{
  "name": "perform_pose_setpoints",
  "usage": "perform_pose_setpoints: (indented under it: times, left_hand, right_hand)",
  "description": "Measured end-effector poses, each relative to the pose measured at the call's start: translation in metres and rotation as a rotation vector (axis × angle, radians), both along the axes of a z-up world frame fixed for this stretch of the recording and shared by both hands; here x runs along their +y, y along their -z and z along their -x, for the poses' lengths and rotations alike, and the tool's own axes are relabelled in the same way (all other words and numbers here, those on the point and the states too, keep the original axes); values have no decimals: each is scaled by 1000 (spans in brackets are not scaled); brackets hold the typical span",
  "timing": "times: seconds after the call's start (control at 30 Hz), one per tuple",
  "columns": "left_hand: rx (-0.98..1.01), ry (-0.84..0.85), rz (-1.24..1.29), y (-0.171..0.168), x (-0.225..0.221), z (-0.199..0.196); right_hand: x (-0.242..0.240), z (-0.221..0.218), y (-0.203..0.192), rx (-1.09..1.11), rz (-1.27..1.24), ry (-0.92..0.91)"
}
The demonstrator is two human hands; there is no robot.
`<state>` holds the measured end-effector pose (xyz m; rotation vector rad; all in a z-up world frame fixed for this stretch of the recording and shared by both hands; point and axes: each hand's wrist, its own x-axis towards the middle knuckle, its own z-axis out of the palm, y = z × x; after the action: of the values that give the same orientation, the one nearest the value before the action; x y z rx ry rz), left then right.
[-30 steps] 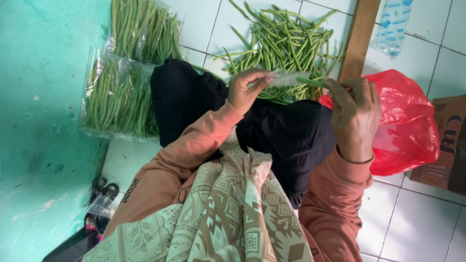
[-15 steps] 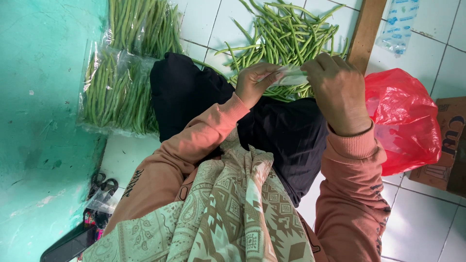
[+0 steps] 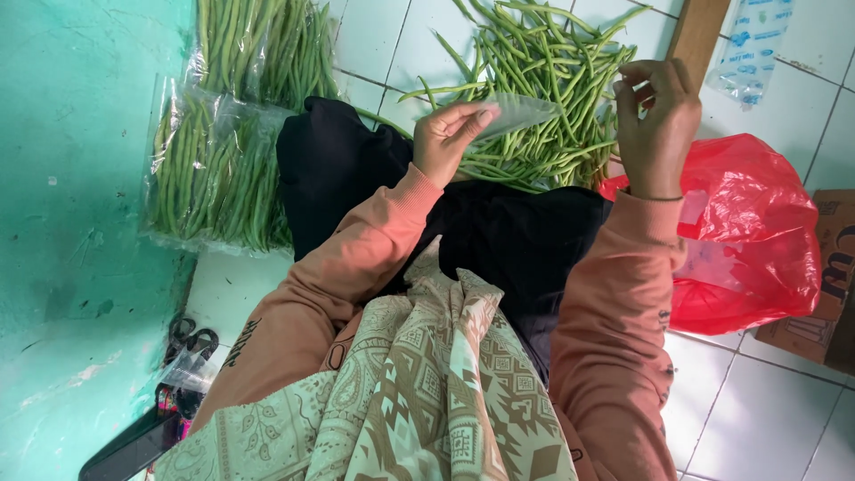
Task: Packaging long green beans into small plastic bags
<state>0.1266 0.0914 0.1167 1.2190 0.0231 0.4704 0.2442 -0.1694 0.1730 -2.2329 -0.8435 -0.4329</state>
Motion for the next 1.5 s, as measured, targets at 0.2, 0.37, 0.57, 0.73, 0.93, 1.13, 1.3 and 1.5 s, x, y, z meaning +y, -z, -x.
perform_pose_setpoints:
  times: [0.2,0.37,0.57,0.73,0.93,1.13,1.3,1.5]
  left_hand:
    - [73,-59,-5,16,22,-8]
    - [105,-85,-15,24,26,-13]
    - [107,-94,1,37,24,-15]
    - [81,-91,25,38,22,-12]
    - [68,-88,40,29,17,-6]
    - [60,-92,5,25,13,1]
    - [71,-31,27,26,11,6]
    - [11,45,71,22,2,10]
  right_hand:
    - [-31,-37,189,100,265,172]
    - [-20,-40,242,356,811,364]
    - [-25,-47,258,462,807,403]
    - [-45,-35,236,325,462,528]
    - [-48,4,159,348,-451,486]
    - [-66,37,101,151,-684,418]
    - [-69,79,-2,58,-852,254]
    - [-64,108,-68,116,-846,156]
